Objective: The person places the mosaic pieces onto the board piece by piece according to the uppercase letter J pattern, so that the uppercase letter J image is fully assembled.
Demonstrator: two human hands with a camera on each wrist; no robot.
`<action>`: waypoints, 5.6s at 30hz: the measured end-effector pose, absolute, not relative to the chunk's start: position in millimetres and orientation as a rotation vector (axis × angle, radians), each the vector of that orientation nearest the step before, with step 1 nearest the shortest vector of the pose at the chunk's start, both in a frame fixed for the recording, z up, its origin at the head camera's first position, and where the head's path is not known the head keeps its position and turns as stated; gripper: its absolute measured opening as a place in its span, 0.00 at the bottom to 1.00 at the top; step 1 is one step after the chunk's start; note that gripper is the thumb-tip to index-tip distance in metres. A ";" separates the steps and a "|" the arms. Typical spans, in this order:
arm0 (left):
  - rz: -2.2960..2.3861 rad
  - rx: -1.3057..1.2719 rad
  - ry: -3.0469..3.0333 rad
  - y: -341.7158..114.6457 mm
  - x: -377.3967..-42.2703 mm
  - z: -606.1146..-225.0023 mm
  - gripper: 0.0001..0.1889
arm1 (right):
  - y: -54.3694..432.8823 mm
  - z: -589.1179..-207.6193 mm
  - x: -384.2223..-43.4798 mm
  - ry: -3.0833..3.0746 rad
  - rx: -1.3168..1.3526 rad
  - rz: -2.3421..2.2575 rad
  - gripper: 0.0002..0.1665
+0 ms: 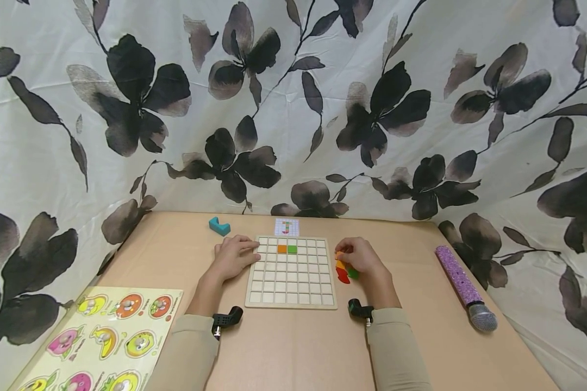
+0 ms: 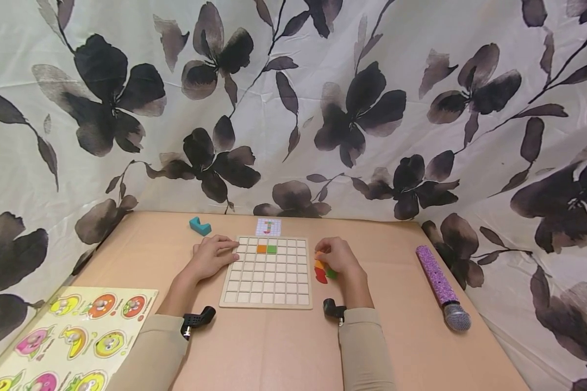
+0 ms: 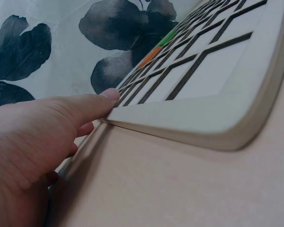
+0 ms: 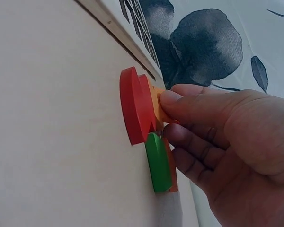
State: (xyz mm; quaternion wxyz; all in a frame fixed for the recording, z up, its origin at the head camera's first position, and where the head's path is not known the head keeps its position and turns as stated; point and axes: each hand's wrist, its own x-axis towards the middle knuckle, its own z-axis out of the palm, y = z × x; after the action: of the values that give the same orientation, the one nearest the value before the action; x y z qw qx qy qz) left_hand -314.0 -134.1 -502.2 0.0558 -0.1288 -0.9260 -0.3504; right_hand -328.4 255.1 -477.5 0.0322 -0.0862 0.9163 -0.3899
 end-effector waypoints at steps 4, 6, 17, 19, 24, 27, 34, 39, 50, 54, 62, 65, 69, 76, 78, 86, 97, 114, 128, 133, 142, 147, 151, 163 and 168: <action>-1.065 -0.395 -2.806 -134.1 -314.2 -503.0 0.22 | 255.4 -475.3 -328.0 2.829 -0.258 -1.195 0.07; -1.068 -0.398 -2.801 -134.0 -314.0 -503.4 0.22 | 255.6 -473.8 -327.3 2.830 -0.252 -1.189 0.07; -1.066 -0.388 -2.808 -133.2 -313.8 -502.6 0.22 | 258.0 -468.9 -326.0 2.831 -0.238 -1.216 0.09; -1.065 -0.384 -2.809 -133.2 -314.0 -502.7 0.22 | 257.4 -467.5 -325.8 2.818 -0.211 -1.247 0.10; -1.062 -0.386 -2.810 -133.0 -314.0 -503.5 0.22 | 254.5 -464.4 -326.2 2.818 -0.186 -1.298 0.14; -1.056 -0.391 -2.808 -132.7 -313.5 -503.3 0.22 | 251.6 -461.7 -325.7 2.839 -0.210 -1.302 0.15; -1.054 -0.389 -2.810 -133.1 -313.1 -503.4 0.22 | 245.5 -459.4 -327.0 2.858 -0.297 -1.321 0.16; -1.061 -0.388 -2.803 -133.9 -312.9 -503.7 0.22 | 243.0 -460.3 -328.7 2.857 -0.369 -1.338 0.17; -1.061 -0.389 -2.796 -135.0 -313.2 -505.2 0.22 | 234.3 -461.6 -329.6 2.828 -0.430 -1.385 0.18; -1.052 -0.405 -2.793 -133.4 -314.0 -504.5 0.22 | 229.3 -463.4 -329.3 2.846 -0.432 -1.386 0.19; -1.061 -0.410 -2.792 -133.5 -313.6 -503.0 0.22 | 211.2 -466.7 -331.0 2.875 -0.445 -1.425 0.19; -1.060 -0.410 -2.791 -134.0 -312.4 -502.4 0.22 | 204.3 -467.4 -331.1 2.882 -0.428 -1.436 0.20; -1.067 -0.414 -2.786 -134.2 -311.6 -501.6 0.22 | 196.0 -467.1 -330.9 2.878 -0.406 -1.449 0.19; -1.077 -0.415 -2.788 -133.9 -311.3 -501.0 0.22 | 188.1 -466.1 -329.0 2.891 -0.399 -1.430 0.18; -1.070 -0.410 -2.791 -134.2 -311.6 -501.2 0.22 | 186.3 -466.5 -328.6 2.896 -0.407 -1.431 0.18; -1.059 -0.411 -2.798 -135.0 -311.3 -502.6 0.22 | 174.6 -465.4 -325.9 2.860 -0.401 -1.462 0.19; -1.053 -0.424 -2.786 -134.9 -311.0 -502.6 0.22 | 166.4 -476.5 -329.3 2.829 -0.436 -1.460 0.17; -1.080 -0.416 -2.792 -135.6 -313.2 -502.7 0.22 | 166.7 -486.5 -332.5 2.861 -0.468 -1.393 0.15; -1.075 -0.415 -2.791 -135.7 -311.3 -502.4 0.22 | 166.8 -489.3 -331.1 2.876 -0.487 -1.342 0.14; -1.071 -0.411 -2.796 -135.7 -311.7 -503.0 0.22 | 165.7 -487.8 -329.6 2.888 -0.473 -1.309 0.14; -1.058 -0.412 -2.795 -135.6 -311.0 -501.5 0.22 | 165.8 -487.4 -330.5 2.904 -0.475 -1.272 0.14; -1.060 -0.404 -2.802 -135.1 -311.4 -502.0 0.22 | 165.6 -486.5 -329.7 2.902 -0.472 -1.243 0.15; -1.062 -0.404 -2.804 -134.7 -311.4 -502.0 0.22 | 165.7 -487.2 -329.9 2.905 -0.464 -1.229 0.15; -1.066 -0.402 -2.807 -134.3 -311.9 -502.2 0.22 | 166.0 -488.3 -329.4 2.884 -0.488 -1.274 0.16; -1.066 -0.407 -2.803 -134.5 -311.1 -502.5 0.22 | 166.1 -489.0 -329.4 2.886 -0.500 -1.283 0.16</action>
State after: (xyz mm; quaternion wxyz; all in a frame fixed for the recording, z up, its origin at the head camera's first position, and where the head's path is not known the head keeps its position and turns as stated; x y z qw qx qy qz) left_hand -311.1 -134.5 -502.5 0.0578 -0.1341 -0.9246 -0.3518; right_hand -329.4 166.1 -489.0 -0.0278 -0.1563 0.9022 -0.4011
